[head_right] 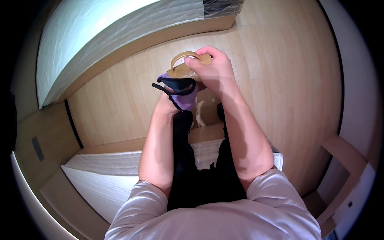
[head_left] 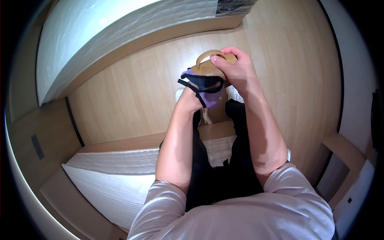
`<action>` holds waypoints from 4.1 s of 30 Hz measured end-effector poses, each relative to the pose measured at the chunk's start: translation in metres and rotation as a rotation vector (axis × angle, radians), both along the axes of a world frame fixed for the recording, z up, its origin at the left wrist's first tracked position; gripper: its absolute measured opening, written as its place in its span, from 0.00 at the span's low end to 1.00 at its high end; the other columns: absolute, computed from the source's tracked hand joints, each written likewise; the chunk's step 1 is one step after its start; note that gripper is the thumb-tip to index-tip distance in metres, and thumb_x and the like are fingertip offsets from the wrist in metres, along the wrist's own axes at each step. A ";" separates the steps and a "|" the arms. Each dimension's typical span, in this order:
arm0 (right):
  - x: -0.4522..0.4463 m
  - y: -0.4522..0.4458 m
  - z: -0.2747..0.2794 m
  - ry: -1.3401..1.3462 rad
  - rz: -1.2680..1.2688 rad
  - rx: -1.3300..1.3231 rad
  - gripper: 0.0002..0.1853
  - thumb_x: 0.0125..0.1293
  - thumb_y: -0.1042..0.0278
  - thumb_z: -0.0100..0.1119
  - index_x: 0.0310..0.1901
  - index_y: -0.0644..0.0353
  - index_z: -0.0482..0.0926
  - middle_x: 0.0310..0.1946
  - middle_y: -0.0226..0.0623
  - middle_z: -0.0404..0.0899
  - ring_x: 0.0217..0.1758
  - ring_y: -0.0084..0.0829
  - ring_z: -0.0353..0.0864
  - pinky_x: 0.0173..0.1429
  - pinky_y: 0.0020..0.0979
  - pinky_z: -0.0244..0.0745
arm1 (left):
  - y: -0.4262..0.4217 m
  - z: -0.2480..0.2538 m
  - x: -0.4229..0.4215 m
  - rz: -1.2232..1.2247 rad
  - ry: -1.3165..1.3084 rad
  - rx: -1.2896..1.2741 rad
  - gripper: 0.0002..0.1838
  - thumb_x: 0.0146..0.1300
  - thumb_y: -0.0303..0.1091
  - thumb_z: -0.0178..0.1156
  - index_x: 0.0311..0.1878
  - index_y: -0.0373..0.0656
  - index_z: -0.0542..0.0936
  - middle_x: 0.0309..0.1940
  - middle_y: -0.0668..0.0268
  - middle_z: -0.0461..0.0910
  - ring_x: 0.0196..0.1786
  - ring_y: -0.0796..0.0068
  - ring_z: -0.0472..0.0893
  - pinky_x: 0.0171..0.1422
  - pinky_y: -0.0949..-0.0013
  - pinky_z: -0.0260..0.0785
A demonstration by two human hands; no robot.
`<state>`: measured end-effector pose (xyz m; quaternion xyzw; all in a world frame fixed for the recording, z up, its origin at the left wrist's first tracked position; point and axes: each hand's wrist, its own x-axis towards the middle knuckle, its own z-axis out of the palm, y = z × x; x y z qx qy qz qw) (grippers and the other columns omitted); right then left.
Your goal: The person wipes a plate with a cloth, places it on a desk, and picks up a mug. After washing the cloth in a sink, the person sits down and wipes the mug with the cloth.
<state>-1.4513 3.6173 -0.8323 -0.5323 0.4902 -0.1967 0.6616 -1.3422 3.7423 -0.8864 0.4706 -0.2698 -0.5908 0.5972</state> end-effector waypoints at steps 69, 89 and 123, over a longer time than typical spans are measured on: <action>0.005 0.006 -0.010 -0.611 0.144 -0.049 0.32 0.69 0.46 0.57 0.66 0.61 0.70 0.63 0.40 0.71 0.68 0.31 0.68 0.72 0.32 0.62 | -0.025 0.050 0.020 0.507 0.588 0.251 0.30 0.76 0.55 0.42 0.62 0.37 0.73 0.58 0.57 0.80 0.57 0.61 0.81 0.58 0.56 0.76; 0.025 0.026 -0.017 -0.292 0.019 -0.030 0.28 0.71 0.48 0.55 0.58 0.67 0.74 0.55 0.52 0.72 0.58 0.42 0.74 0.63 0.38 0.69 | -0.032 0.031 -0.003 0.499 -0.102 0.041 0.26 0.77 0.51 0.45 0.65 0.40 0.71 0.57 0.61 0.77 0.59 0.67 0.77 0.64 0.64 0.69; 0.024 0.032 -0.016 -0.284 0.105 0.002 0.19 0.66 0.59 0.57 0.56 0.58 0.74 0.52 0.43 0.72 0.55 0.37 0.74 0.62 0.37 0.70 | -0.030 0.054 0.020 0.340 0.245 0.594 0.29 0.71 0.60 0.41 0.55 0.46 0.77 0.45 0.62 0.82 0.45 0.65 0.84 0.44 0.65 0.78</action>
